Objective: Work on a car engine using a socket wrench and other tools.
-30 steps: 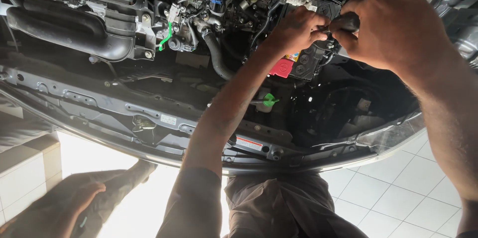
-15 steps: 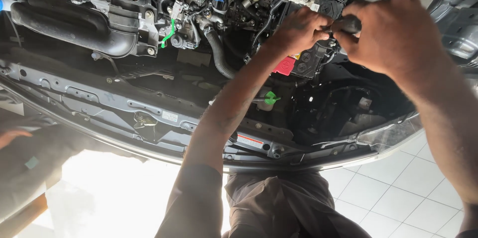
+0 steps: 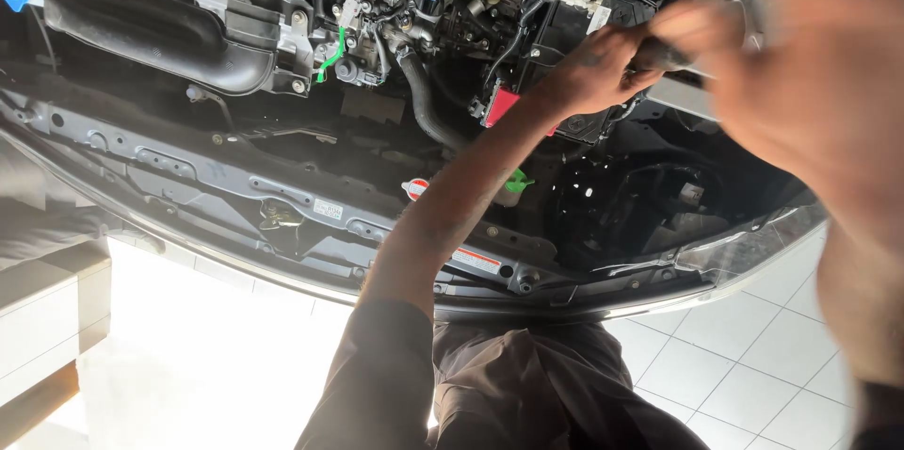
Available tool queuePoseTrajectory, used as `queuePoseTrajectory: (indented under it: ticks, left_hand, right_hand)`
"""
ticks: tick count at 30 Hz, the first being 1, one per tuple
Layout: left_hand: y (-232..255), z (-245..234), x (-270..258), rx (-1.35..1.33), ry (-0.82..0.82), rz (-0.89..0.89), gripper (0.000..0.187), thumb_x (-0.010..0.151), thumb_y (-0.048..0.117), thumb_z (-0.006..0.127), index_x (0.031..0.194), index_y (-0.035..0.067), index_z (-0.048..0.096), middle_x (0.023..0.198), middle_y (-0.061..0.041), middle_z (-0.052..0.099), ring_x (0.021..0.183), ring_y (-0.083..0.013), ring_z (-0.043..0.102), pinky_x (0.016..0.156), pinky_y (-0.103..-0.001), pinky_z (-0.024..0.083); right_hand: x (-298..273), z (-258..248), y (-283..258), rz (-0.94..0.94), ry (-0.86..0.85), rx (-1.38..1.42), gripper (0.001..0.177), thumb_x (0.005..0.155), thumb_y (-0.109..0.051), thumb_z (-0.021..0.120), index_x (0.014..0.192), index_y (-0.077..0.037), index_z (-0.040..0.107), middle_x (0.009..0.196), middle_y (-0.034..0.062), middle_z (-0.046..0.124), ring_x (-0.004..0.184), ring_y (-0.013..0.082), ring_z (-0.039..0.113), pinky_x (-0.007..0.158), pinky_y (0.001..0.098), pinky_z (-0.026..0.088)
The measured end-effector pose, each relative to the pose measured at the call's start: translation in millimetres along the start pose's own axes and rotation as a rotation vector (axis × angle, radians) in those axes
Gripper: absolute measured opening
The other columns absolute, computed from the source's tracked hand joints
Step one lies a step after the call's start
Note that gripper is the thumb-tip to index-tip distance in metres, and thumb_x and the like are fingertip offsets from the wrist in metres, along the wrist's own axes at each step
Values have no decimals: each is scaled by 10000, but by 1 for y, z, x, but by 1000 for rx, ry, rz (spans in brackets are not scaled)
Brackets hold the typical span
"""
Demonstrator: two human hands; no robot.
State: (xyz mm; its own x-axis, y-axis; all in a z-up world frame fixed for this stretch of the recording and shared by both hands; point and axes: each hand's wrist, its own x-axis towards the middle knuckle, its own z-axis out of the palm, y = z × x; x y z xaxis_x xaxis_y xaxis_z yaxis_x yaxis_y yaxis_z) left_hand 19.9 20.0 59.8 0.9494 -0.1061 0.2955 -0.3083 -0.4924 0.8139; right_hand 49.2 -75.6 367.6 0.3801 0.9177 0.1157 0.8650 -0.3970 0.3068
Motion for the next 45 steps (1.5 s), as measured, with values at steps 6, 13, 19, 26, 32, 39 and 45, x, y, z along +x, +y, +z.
queuePoseTrajectory:
  ticks: [6,13,19,26,32,39,45]
  left_hand:
    - [-1,1,-6,-97,-12,9,435,847,240,795,1183,36,609,977,-136,746,903,-227,732,815,-397,588]
    - [-26,21,-1,90,-126,-1,243,881,178,744,1041,5,683,945,-189,742,932,-347,714,847,-475,557]
    - [-11,-1,8,49,-160,-61,375,800,95,733,1153,5,640,1058,-175,716,1031,-330,687,969,-412,537]
    - [-28,-12,10,-25,-218,-94,331,894,137,754,1200,54,657,1171,-146,655,1137,-312,591,992,-447,479]
    - [-33,-10,18,-33,-193,53,301,924,257,784,1187,124,718,1086,-61,703,1083,-274,609,966,-422,508]
    - [-44,1,10,21,-79,105,282,870,346,830,1042,137,753,962,-53,712,976,-260,635,859,-418,519]
    - [-50,15,-8,206,26,18,323,897,444,769,995,137,753,866,-64,733,867,-286,664,797,-451,538]
  right_hand:
    - [12,87,-41,351,-241,269,549,1017,-527,699,1416,-158,623,972,164,738,806,296,726,626,395,596]
    - [-4,108,-19,264,6,492,484,1071,-508,708,1228,-52,742,1099,207,739,1011,358,731,866,472,610]
    - [25,97,-13,347,-1011,224,513,949,-434,693,1149,35,741,1084,295,742,941,439,743,815,527,614]
    - [23,117,-16,343,-993,172,408,853,-278,765,1114,36,776,1051,290,766,932,406,773,814,499,636]
    - [9,110,0,288,-933,134,338,841,-283,779,1041,-12,805,978,270,767,910,405,756,765,495,642]
    - [3,108,-3,-12,-868,-38,154,840,-216,779,956,-120,815,920,113,773,848,268,764,713,411,659]
    - [17,85,-20,-148,-794,-94,219,888,-332,772,968,-131,811,934,105,786,853,259,780,746,410,654]
